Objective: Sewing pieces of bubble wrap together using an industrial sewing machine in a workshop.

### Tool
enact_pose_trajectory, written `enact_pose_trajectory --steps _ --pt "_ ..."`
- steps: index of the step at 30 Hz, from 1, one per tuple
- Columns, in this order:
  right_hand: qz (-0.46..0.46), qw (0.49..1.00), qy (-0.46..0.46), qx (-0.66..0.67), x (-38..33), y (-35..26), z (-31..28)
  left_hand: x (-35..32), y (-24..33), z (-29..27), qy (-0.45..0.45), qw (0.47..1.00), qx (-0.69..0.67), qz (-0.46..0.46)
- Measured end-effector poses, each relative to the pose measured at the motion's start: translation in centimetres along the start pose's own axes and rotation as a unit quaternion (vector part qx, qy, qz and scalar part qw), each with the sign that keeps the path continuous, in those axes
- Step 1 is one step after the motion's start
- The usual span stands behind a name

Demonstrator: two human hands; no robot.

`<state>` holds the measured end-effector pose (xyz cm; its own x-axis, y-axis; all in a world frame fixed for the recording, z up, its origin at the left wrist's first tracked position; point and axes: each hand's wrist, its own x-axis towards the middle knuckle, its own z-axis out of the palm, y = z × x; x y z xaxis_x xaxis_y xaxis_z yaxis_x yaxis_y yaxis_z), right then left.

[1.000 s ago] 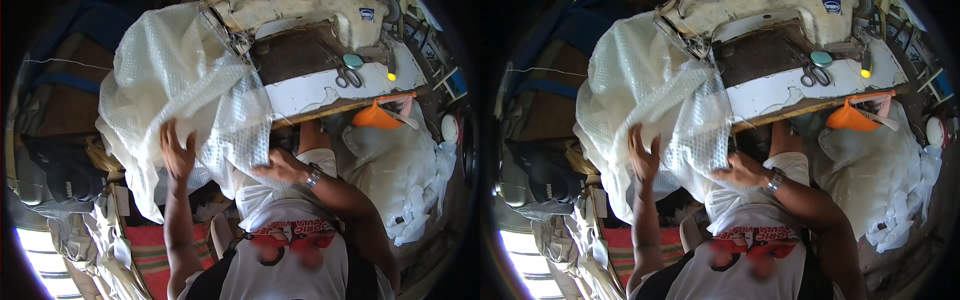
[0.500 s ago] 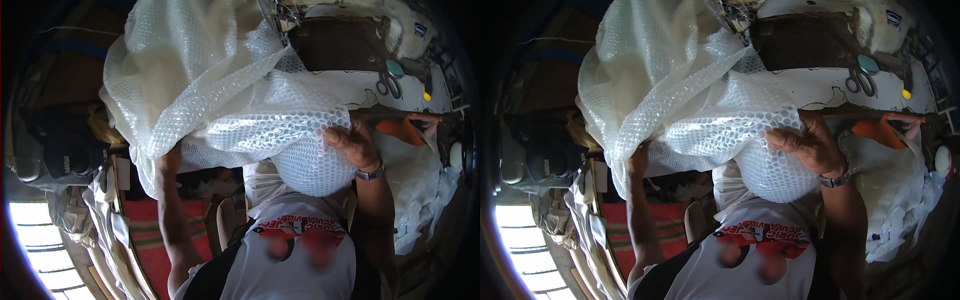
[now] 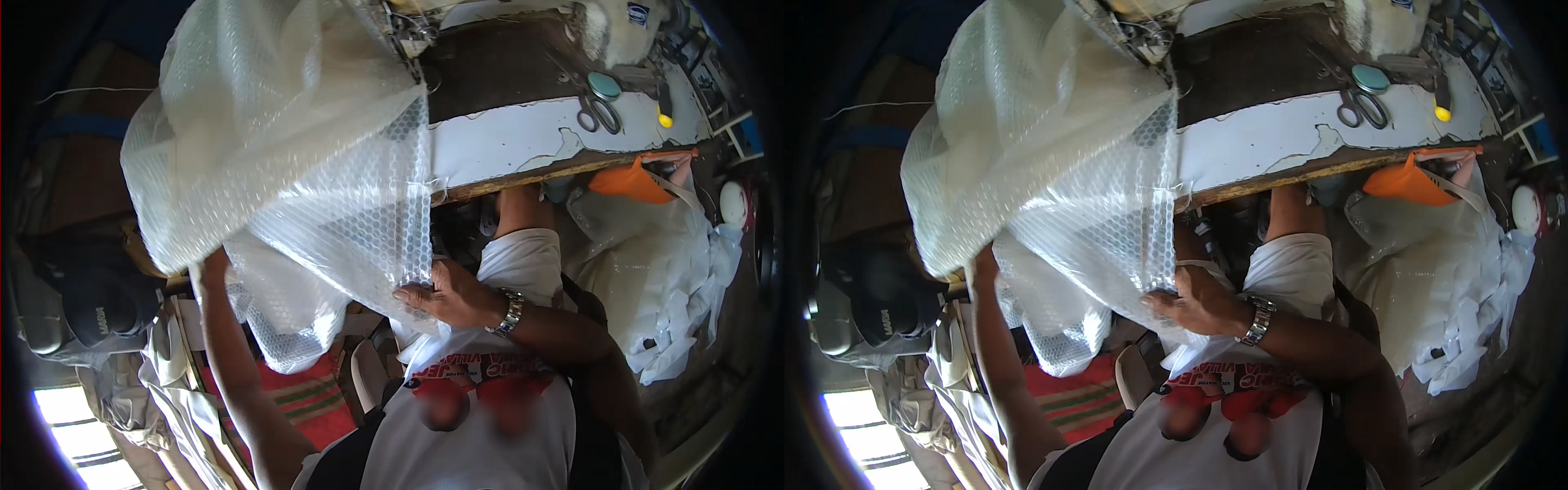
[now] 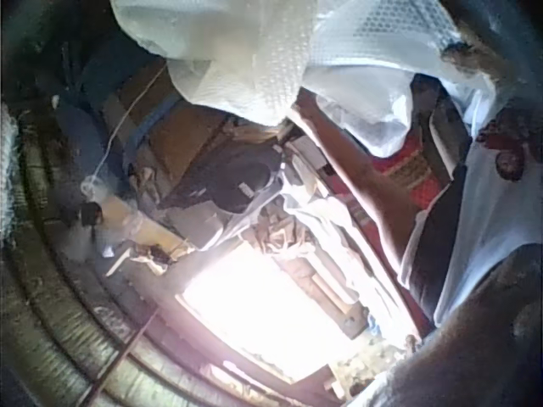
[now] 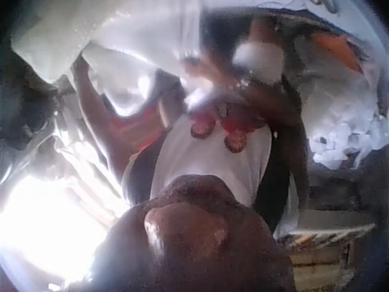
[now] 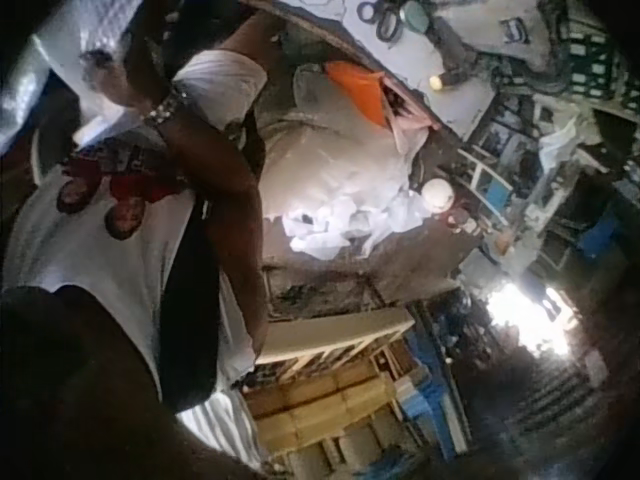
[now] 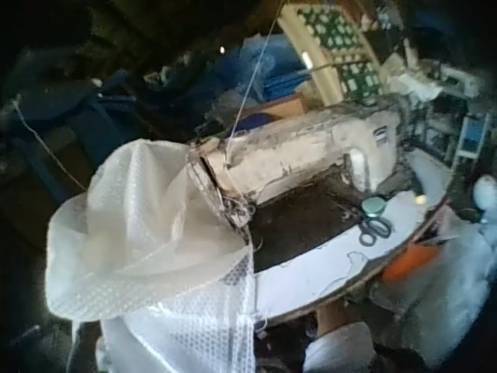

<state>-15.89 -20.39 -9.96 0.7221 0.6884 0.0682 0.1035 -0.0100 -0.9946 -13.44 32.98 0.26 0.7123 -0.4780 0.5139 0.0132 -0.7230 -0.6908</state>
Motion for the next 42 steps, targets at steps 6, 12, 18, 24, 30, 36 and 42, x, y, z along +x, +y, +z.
enact_pose_trajectory --steps 6,12,18,24,30,36,42 --pt "0.054 0.995 0.026 -0.084 -2.4 1.7 -2.5 1.4 11.0 -13.8 -0.267 0.927 -0.11 -0.24" --pt "0.061 0.997 -0.027 0.037 -4.1 2.1 -2.8 5.0 19.7 -23.4 -0.138 0.885 -0.442 -0.05" --pt "0.078 0.988 -0.054 0.124 -4.2 2.3 -2.9 10.4 15.9 -14.9 -0.151 0.955 -0.253 0.045" --pt "0.019 0.999 -0.032 -0.028 -4.0 1.4 -3.2 18.2 10.4 -4.4 -0.158 0.948 -0.271 0.054" --pt "-0.003 1.0 0.002 -0.011 -4.5 1.7 -3.4 19.5 10.0 0.0 -0.147 0.914 -0.378 -0.028" --pt "-0.025 0.999 0.022 -0.02 -4.4 1.8 -3.4 16.8 6.9 -2.1 -0.064 0.954 -0.289 0.042" --pt "0.01 0.994 -0.011 -0.111 -4.8 2.7 -3.7 17.8 4.7 -9.1 -0.09 0.949 -0.28 0.111"
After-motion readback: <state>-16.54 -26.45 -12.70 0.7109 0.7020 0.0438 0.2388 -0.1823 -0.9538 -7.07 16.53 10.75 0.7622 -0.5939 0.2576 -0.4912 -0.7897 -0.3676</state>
